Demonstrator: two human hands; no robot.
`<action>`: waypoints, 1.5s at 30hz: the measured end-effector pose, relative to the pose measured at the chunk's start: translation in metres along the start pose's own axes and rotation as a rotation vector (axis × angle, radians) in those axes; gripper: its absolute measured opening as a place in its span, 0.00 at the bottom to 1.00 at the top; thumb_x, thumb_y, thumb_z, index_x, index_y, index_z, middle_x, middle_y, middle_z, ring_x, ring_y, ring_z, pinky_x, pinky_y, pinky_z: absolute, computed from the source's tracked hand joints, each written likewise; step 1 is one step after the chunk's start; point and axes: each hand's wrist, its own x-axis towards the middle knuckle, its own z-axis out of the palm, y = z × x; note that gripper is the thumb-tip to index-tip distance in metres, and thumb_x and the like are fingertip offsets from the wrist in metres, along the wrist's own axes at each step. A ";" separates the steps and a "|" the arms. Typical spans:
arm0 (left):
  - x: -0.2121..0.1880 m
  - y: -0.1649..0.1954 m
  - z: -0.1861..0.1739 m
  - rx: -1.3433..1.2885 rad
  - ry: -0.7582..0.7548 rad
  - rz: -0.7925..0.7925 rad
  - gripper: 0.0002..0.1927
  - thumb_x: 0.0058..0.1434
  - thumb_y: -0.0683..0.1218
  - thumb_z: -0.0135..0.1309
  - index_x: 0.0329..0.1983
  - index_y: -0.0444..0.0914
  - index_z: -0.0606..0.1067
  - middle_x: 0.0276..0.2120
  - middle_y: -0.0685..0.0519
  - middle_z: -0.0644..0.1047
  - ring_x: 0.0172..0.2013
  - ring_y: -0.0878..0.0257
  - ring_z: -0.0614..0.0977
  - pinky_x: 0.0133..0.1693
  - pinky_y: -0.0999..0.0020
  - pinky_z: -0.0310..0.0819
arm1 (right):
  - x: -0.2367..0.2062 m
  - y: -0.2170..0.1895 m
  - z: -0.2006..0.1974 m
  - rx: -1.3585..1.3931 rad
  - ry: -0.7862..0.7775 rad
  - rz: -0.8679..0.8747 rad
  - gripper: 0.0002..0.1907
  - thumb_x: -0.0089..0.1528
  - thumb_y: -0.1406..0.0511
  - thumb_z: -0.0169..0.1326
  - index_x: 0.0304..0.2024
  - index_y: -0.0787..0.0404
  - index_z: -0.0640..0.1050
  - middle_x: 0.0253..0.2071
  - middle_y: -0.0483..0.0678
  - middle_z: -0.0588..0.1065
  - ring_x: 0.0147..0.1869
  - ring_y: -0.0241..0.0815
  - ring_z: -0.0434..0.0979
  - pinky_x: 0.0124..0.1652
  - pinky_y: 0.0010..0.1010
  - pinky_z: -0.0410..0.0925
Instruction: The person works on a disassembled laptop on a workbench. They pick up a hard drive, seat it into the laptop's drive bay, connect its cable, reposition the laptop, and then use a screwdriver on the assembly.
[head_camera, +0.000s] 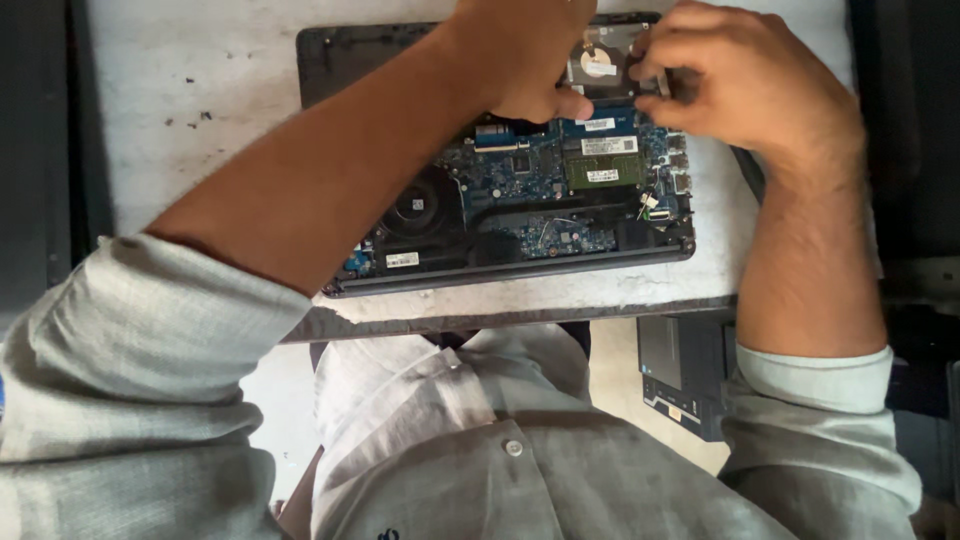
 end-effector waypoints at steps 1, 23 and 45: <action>0.000 0.000 -0.001 0.006 0.036 0.024 0.43 0.49 0.66 0.72 0.55 0.31 0.74 0.43 0.40 0.80 0.46 0.42 0.81 0.44 0.46 0.74 | 0.000 -0.001 -0.001 0.003 0.005 -0.003 0.13 0.59 0.65 0.69 0.43 0.62 0.82 0.47 0.47 0.79 0.48 0.48 0.81 0.47 0.37 0.73; 0.020 -0.034 -0.031 -0.107 -0.077 0.020 0.18 0.61 0.55 0.62 0.51 0.46 0.81 0.46 0.46 0.79 0.48 0.45 0.80 0.45 0.48 0.72 | 0.015 0.015 -0.021 0.411 -0.127 0.338 0.39 0.46 0.68 0.72 0.62 0.60 0.76 0.60 0.47 0.70 0.53 0.45 0.79 0.46 0.32 0.75; -0.009 -0.037 -0.024 -0.336 -0.085 0.071 0.17 0.54 0.53 0.68 0.44 0.43 0.80 0.39 0.52 0.80 0.41 0.50 0.83 0.40 0.51 0.73 | 0.028 0.008 0.000 0.083 -0.215 0.098 0.41 0.42 0.53 0.74 0.57 0.57 0.81 0.50 0.48 0.77 0.51 0.46 0.78 0.48 0.36 0.72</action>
